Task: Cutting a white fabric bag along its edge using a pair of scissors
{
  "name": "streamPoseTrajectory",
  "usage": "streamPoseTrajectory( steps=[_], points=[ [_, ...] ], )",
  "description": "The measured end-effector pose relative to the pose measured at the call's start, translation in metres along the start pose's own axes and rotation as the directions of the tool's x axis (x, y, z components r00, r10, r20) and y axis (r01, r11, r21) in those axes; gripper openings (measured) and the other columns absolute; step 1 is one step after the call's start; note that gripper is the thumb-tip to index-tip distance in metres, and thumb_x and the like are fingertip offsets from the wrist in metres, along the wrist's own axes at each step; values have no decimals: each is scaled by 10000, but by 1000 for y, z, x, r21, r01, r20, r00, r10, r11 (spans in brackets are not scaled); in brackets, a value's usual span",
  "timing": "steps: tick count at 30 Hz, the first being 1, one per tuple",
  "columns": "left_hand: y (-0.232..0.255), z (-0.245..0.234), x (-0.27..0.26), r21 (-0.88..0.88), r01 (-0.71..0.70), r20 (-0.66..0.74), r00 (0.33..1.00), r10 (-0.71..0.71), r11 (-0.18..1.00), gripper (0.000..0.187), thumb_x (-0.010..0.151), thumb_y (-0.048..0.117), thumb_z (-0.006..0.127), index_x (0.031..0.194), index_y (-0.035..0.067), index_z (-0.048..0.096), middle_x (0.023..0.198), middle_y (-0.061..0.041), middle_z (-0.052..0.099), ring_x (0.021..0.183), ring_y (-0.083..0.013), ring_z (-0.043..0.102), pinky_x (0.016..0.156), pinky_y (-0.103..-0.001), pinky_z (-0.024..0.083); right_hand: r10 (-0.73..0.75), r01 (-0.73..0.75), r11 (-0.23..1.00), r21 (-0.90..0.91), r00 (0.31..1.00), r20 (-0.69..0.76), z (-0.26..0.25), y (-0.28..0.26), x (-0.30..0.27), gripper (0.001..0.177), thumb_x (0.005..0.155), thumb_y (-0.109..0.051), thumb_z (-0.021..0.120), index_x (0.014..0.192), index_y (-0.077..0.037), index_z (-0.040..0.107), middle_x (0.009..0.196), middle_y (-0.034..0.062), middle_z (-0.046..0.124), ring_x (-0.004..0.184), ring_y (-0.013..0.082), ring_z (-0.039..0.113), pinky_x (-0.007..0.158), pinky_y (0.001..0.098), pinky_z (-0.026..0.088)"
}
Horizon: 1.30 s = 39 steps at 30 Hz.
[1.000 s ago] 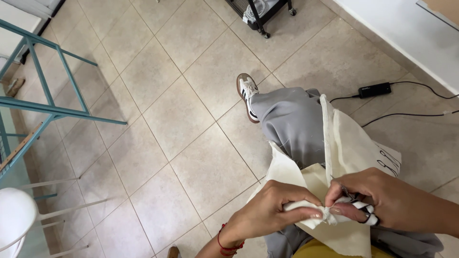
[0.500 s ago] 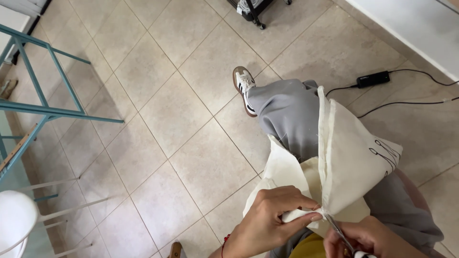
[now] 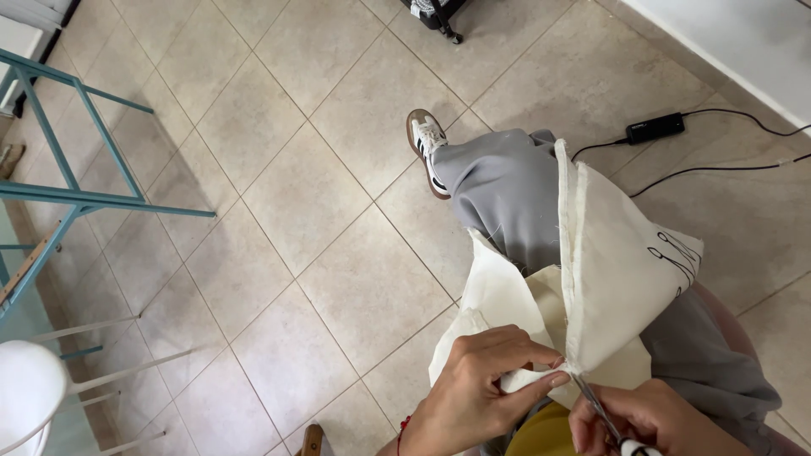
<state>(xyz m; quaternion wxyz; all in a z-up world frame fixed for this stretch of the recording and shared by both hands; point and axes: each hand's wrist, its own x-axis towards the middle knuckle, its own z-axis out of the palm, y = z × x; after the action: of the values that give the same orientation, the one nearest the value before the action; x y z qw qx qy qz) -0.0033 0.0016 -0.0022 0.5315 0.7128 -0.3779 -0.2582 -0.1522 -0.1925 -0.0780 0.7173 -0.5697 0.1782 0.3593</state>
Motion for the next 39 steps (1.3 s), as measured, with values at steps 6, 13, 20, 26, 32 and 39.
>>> streamPoseTrajectory(
  steps=[6,13,20,26,32,39],
  points=[
    [1,2,-1,-9,22,-2,1000,-22,1000,94,978,93,740,1028,18,715,901,-86,709,785,-196,653,697,-289,524,-96,96,995,1,995,2,-2,0,1,320,702,-320,968,820,-40,866,726,65,834,597,158,743,595,293,588],
    [1,7,-3,16,-1,-30,1000,2,1000,103,969,39,757,1060,1,728,883,-79,718,759,-197,608,664,-308,498,-37,35,999,-31,998,-47,0,-3,2,157,742,-155,950,826,-33,899,685,90,894,562,134,757,567,271,583],
    [-1,4,-7,27,-53,4,999,53,998,109,1000,37,723,1098,-10,725,849,-102,637,752,-221,569,629,-328,446,-214,220,957,-189,976,51,-7,-6,5,135,711,-246,909,692,-117,944,645,-39,908,545,52,735,509,234,540],
    [-7,4,-9,-5,-32,-5,999,32,999,74,1008,48,719,1067,13,746,822,-76,655,743,-196,569,640,-302,459,-320,301,897,-323,948,-5,-4,2,10,105,726,-181,924,622,-181,935,599,-92,925,536,14,780,488,214,593],
    [-11,6,-12,-3,-49,-29,998,49,999,44,1011,35,712,1043,11,730,850,-87,657,754,-215,589,654,-308,476,-333,280,887,-367,939,-88,0,-9,10,253,738,-347,972,559,-182,903,550,-110,904,527,0,781,520,217,618],
    [-14,8,-17,4,-25,-34,999,26,1000,77,998,28,733,1072,9,739,837,-86,656,738,-195,552,625,-300,447,-357,364,890,-275,931,77,-2,-10,14,260,842,-239,904,610,-134,848,551,-68,783,499,33,650,456,243,519]
  ],
)
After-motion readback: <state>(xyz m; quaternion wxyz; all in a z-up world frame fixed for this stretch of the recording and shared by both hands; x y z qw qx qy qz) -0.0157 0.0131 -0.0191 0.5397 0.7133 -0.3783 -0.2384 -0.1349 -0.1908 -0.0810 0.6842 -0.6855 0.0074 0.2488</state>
